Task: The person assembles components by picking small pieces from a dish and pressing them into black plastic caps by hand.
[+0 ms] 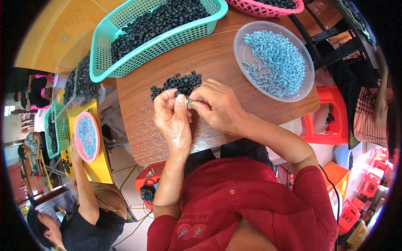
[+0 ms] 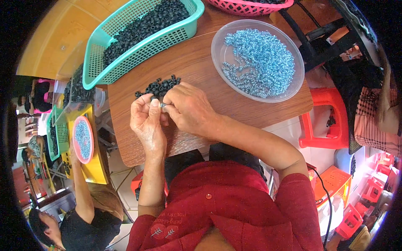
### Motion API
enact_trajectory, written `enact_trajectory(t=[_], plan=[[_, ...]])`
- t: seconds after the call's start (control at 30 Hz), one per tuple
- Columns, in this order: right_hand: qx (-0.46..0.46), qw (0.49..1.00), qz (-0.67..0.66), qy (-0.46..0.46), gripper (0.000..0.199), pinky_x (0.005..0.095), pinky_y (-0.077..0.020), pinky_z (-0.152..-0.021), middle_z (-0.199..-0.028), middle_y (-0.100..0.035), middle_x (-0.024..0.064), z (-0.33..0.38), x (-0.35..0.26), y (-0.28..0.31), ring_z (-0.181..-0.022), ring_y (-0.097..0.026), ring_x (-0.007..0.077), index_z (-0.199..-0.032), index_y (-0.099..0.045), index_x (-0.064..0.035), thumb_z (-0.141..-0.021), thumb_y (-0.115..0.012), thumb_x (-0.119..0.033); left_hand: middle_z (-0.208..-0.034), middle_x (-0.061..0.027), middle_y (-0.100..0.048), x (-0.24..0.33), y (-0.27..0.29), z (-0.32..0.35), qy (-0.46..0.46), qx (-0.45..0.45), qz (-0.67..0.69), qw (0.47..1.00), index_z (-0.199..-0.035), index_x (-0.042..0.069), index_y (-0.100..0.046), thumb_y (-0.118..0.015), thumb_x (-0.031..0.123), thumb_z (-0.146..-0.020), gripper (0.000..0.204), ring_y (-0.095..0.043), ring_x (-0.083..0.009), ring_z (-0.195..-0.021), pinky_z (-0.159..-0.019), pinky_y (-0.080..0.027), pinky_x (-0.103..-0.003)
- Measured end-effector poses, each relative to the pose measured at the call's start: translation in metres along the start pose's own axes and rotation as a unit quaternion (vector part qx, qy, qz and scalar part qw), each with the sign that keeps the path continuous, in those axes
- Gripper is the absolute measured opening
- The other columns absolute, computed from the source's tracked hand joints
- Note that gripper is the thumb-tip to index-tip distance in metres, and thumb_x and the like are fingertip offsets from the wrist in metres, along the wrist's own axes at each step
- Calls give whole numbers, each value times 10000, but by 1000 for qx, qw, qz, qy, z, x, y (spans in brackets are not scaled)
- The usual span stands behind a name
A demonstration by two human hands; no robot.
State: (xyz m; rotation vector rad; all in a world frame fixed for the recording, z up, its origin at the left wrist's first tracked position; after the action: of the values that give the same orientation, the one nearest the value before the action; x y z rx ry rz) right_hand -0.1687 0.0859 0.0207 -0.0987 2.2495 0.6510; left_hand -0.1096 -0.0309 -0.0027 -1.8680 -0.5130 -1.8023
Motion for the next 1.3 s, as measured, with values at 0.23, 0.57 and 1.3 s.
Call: enact_trajectory(t=[0.23,0.57,1.3], plan=[[4,1000,25,18,157,386,-397,-568,-680,-516,100,2,10,-6,-650,-510,286,-796,-536,-42,-702,-655,0,-672,-1,-547,-8,5,-12,11,-4,-55,998,-1009,9,-504,-573,61,-902,138,-459,-33,-547,-467,-358,-178],[-2,998,67,9,142,400,-410,-599,-698,-530,112,3,22,-7,-687,-522,307,-783,-528,-27,-698,-632,22,-661,-46,-610,-3,7,-21,-10,17,-118,993,-1012,8,-515,-571,67,-897,140,-451,-44,-465,-402,-343,-175],[-69,969,-136,-195,119,433,-449,-608,-708,-586,168,11,25,-15,-697,-591,354,-768,-606,-16,-763,-637,-130,-830,-154,-590,12,-4,9,-341,19,-343,875,-991,-3,-551,-606,-29,-829,173,-603,-291,-703,-603,-487,-358]])
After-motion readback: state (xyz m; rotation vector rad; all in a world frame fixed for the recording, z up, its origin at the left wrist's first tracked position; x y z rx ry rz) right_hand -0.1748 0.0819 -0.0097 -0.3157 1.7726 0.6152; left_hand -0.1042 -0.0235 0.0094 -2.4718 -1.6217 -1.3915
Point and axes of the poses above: each hand's wrist, its own z-axis away from the middle knuckle, its own y-axis out of the back of the hand, x = y × z, the point moved 6 cm from there along -z, towards the middle knuckle
